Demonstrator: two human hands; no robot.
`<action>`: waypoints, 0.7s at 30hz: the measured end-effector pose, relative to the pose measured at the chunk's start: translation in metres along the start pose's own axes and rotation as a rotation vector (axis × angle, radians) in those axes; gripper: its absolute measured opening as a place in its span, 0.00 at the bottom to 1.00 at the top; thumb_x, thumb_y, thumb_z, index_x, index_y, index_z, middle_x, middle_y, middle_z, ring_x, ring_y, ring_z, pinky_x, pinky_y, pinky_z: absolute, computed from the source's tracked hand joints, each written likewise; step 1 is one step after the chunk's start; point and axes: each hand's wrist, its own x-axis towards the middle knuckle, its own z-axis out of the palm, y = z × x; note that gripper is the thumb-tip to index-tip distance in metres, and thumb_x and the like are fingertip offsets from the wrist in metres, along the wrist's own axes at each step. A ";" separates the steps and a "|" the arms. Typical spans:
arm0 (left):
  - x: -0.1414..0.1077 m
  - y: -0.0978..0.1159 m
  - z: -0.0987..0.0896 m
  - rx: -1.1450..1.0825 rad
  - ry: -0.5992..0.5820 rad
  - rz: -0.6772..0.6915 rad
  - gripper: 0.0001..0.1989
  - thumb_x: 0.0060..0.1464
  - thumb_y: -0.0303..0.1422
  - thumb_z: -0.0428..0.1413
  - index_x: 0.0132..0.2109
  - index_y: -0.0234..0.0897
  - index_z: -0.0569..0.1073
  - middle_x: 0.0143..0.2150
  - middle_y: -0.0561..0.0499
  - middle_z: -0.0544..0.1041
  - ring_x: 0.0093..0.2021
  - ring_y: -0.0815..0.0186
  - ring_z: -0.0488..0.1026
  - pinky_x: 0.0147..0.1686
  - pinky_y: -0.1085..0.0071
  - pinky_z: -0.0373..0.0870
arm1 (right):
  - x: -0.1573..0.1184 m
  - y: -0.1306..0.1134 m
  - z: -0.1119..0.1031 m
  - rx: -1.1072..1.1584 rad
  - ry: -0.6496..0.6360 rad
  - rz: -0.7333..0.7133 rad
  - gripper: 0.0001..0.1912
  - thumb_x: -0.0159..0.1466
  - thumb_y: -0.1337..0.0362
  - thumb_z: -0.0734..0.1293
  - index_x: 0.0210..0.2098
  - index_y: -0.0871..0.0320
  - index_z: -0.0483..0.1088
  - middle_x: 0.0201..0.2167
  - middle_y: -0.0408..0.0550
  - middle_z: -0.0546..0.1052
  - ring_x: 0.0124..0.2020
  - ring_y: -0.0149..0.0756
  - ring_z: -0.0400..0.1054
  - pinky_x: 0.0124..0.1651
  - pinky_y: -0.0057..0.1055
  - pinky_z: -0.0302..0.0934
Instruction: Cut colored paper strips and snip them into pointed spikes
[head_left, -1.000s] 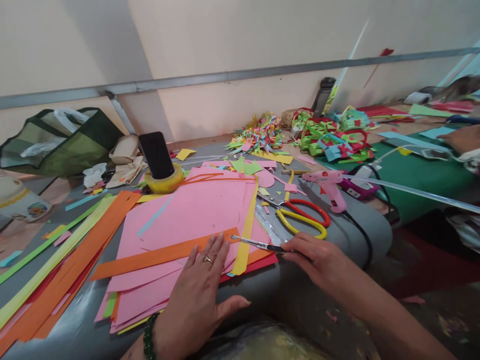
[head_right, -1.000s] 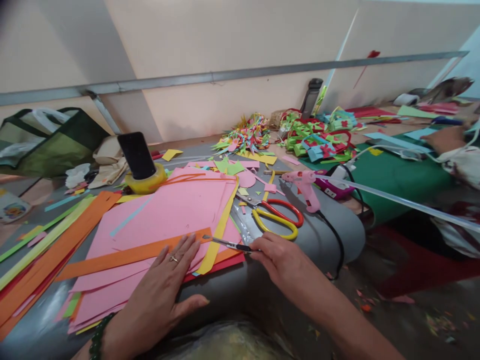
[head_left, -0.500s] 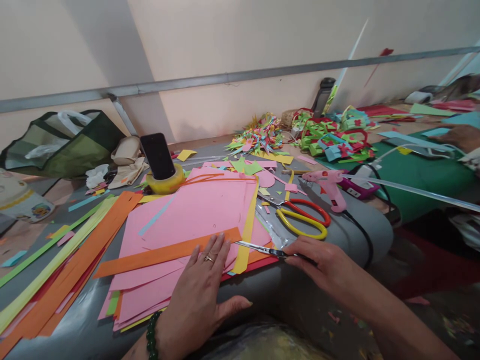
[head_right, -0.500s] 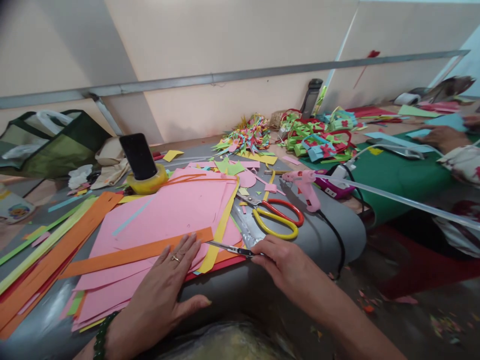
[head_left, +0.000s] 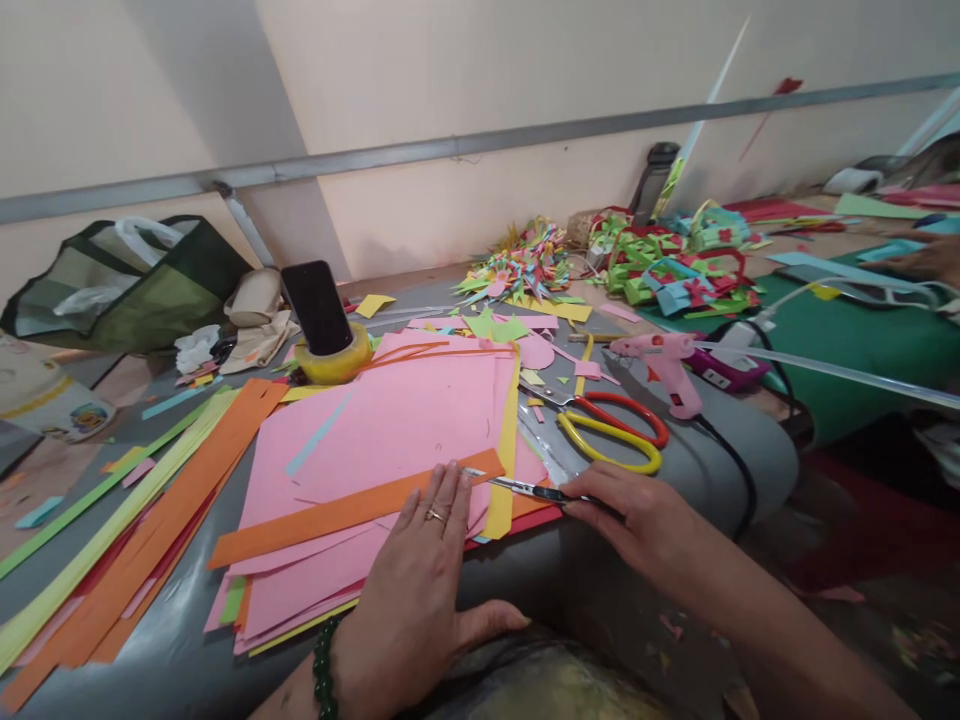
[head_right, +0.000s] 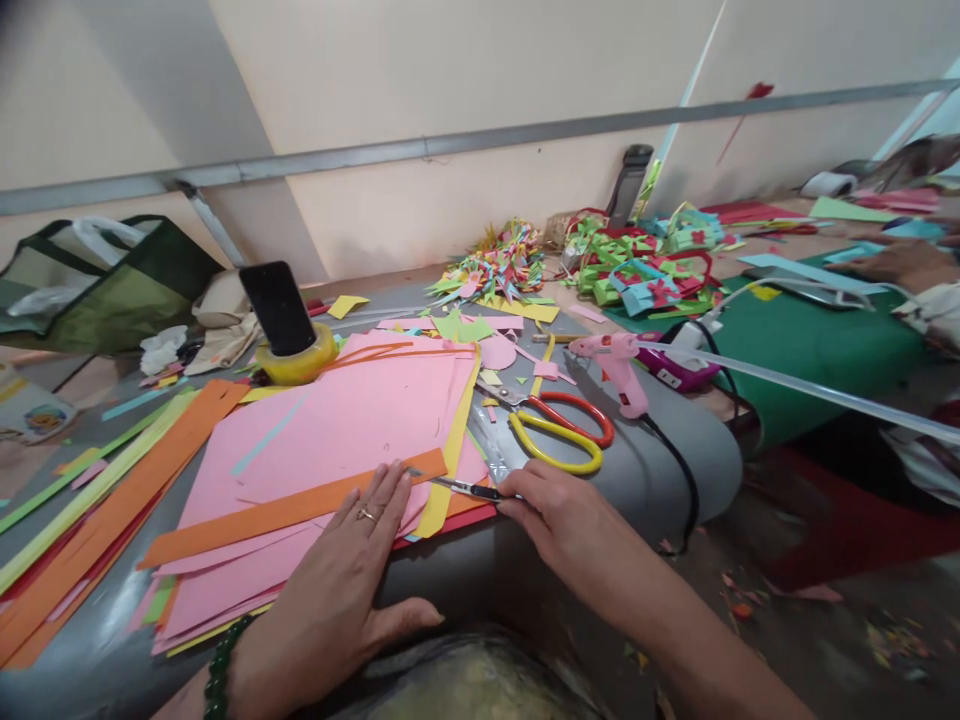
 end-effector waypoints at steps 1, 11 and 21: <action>0.000 -0.001 0.001 0.006 0.000 0.001 0.51 0.50 0.61 0.43 0.66 0.23 0.47 0.68 0.34 0.45 0.67 0.52 0.40 0.62 0.52 0.52 | -0.001 0.001 0.000 -0.002 -0.006 -0.005 0.10 0.67 0.62 0.58 0.38 0.56 0.69 0.35 0.47 0.73 0.37 0.37 0.68 0.40 0.35 0.61; -0.001 -0.002 0.006 0.047 0.043 0.020 0.51 0.49 0.62 0.41 0.65 0.21 0.49 0.67 0.33 0.45 0.67 0.51 0.41 0.61 0.53 0.54 | -0.004 -0.003 -0.002 0.013 -0.049 0.015 0.10 0.67 0.62 0.58 0.36 0.56 0.69 0.34 0.47 0.72 0.35 0.36 0.68 0.39 0.34 0.61; 0.014 0.009 0.007 0.064 0.070 0.035 0.48 0.52 0.60 0.40 0.65 0.21 0.49 0.67 0.34 0.46 0.67 0.51 0.43 0.61 0.53 0.55 | 0.001 0.001 -0.011 -0.028 -0.008 0.009 0.09 0.65 0.61 0.59 0.37 0.56 0.70 0.35 0.47 0.74 0.36 0.37 0.69 0.39 0.35 0.62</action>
